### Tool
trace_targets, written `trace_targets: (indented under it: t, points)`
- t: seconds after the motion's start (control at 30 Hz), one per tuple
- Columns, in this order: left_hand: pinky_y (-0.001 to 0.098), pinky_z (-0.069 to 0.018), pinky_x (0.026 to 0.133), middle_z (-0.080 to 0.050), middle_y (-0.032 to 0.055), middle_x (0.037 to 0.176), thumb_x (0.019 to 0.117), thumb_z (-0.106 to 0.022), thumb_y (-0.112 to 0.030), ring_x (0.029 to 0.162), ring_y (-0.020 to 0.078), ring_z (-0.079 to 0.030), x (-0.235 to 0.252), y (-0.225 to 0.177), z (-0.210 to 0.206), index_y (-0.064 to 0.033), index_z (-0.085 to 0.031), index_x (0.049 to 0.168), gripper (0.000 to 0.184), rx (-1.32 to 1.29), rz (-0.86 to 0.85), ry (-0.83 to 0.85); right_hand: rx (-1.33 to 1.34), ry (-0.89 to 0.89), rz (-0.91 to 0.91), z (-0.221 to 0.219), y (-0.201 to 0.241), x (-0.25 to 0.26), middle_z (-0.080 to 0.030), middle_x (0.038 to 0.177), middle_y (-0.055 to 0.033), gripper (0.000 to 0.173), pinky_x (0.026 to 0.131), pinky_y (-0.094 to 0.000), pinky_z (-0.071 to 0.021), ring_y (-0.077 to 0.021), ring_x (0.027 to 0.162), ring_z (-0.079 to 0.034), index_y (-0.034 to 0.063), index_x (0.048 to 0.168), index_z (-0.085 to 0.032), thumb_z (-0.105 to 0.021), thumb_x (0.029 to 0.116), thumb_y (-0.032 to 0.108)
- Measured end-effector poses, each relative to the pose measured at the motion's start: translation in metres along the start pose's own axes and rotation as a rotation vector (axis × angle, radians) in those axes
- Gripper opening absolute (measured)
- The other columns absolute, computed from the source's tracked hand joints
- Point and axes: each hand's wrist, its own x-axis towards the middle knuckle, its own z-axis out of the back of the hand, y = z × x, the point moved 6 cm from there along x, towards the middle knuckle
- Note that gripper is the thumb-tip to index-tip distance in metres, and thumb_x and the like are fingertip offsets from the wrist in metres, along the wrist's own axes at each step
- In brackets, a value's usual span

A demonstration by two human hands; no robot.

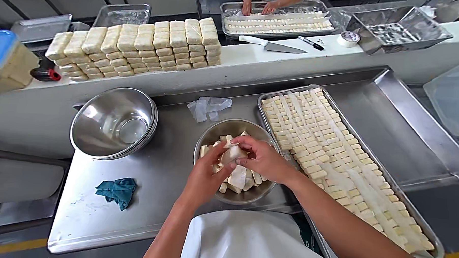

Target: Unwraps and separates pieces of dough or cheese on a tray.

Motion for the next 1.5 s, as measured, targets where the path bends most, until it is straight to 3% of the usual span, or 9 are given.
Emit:
trace_targets:
  t: [0.13, 0.23, 0.33, 0.53, 0.8, 1.0, 1.23, 1.33, 1.5]
  points:
    - [0.032, -0.06, 0.082, -0.072, 0.0038, 0.111, 0.098, -0.07, -0.023, 0.092, 0.0116, -0.07, 0.003, 0.002, -0.006, -0.0097, -0.064, 0.133, 0.038, 0.049, 0.043, -0.018, -0.067, -0.109, 0.066, 0.003, 0.0, -0.003, -0.069, 0.12, -0.009, 0.051, 0.086, -0.0337, -0.0611, -0.0165, 0.103, -0.07, 0.0074, 0.139, -0.056, -0.075, 0.0915, 0.005]
    - [0.0329, -0.0607, 0.086, -0.073, 0.0067, 0.109, 0.1008, -0.063, -0.012, 0.094, 0.0134, -0.072, 0.001, 0.009, -0.01, -0.0039, -0.062, 0.13, 0.031, -0.175, 0.088, -0.11, -0.155, -0.334, 0.118, 0.007, -0.013, -0.013, -0.064, 0.123, -0.0112, 0.048, 0.086, -0.0361, -0.0605, -0.019, 0.109, -0.066, 0.0045, 0.129, -0.062, -0.081, 0.0888, 0.021]
    - [0.0368, -0.059, 0.091, -0.072, 0.009, 0.108, 0.1035, -0.053, -0.009, 0.098, 0.0165, -0.071, -0.003, 0.02, -0.025, -0.0004, -0.058, 0.131, 0.03, -0.324, 0.155, -0.085, -0.031, -0.249, 0.017, -0.01, -0.027, -0.019, -0.067, 0.115, -0.0107, 0.045, 0.082, -0.0354, -0.0614, -0.0174, 0.098, -0.069, 0.0036, 0.13, -0.062, -0.078, 0.0909, 0.019]
    - [0.0366, -0.0538, 0.103, -0.061, 0.0098, 0.138, 0.1032, -0.053, -0.018, 0.121, 0.0169, -0.063, -0.003, 0.023, -0.03, -0.003, -0.046, 0.149, 0.049, -0.261, 0.157, -0.003, -0.014, -0.143, -0.02, -0.01, -0.032, -0.019, -0.068, 0.119, -0.0103, 0.042, 0.09, -0.0343, -0.0605, -0.016, 0.102, -0.071, 0.0051, 0.135, -0.058, -0.072, 0.0971, 0.017]
    - [0.036, -0.0622, 0.087, -0.072, 0.0097, 0.111, 0.1018, -0.058, -0.007, 0.096, 0.0186, -0.073, 0.004, 0.023, -0.031, -0.0019, -0.06, 0.134, 0.032, -0.282, 0.113, -0.082, -0.081, -0.127, 0.033, -0.006, -0.03, -0.012, -0.065, 0.122, -0.01, 0.034, 0.091, -0.0322, -0.0601, -0.0155, 0.104, -0.069, 0.0039, 0.131, -0.063, -0.068, 0.0985, 0.012]
    - [0.029, -0.0633, 0.076, -0.076, 0.0021, 0.096, 0.0957, -0.07, -0.012, 0.082, 0.0106, -0.074, 0.005, 0.02, -0.024, -0.0048, -0.069, 0.119, 0.025, -0.064, 0.045, -0.245, -0.374, -0.398, 0.129, -0.021, -0.03, -0.017, -0.063, 0.112, -0.0132, 0.035, 0.081, -0.036, -0.0599, -0.0201, 0.091, -0.068, 0.0027, 0.13, -0.062, -0.067, 0.0992, 0.018]
    - [0.0323, -0.0583, 0.078, -0.069, 0.0072, 0.1, 0.1001, -0.059, -0.014, 0.087, 0.0138, -0.068, 0.007, 0.036, -0.011, -0.0035, -0.061, 0.125, 0.027, -0.2, 0.139, -0.267, 0.403, -0.346, -0.062, 0.006, -0.053, -0.03, -0.07, 0.103, -0.0096, 0.033, 0.078, -0.036, -0.0616, -0.0183, 0.087, -0.071, 0.0023, 0.126, -0.059, -0.052, 0.0948, 0.008]
    - [0.0342, -0.057, 0.077, -0.067, 0.0074, 0.101, 0.1012, -0.049, -0.012, 0.087, 0.015, -0.067, 0.009, 0.044, -0.011, -0.0062, -0.06, 0.129, 0.031, -0.268, 0.174, -0.25, 0.231, -0.414, -0.161, 0.035, -0.091, -0.028, -0.07, 0.115, -0.0124, 0.036, 0.088, -0.039, -0.0569, -0.0191, 0.102, -0.068, 0.0006, 0.126, -0.061, -0.041, 0.0967, 0.01]
    - [0.038, -0.0575, 0.085, -0.07, 0.0083, 0.103, 0.0947, -0.042, -0.009, 0.095, 0.0192, -0.068, 0.006, 0.032, -0.03, -0.0055, -0.065, 0.119, 0.033, -0.337, 0.131, -0.043, -0.25, -0.273, -0.093, 0.03, -0.081, 0.0, -0.053, 0.147, -0.0183, 0.055, 0.108, -0.0553, -0.0464, -0.0325, 0.135, -0.052, 0.0063, 0.146, -0.053, -0.068, 0.0942, 0.016]
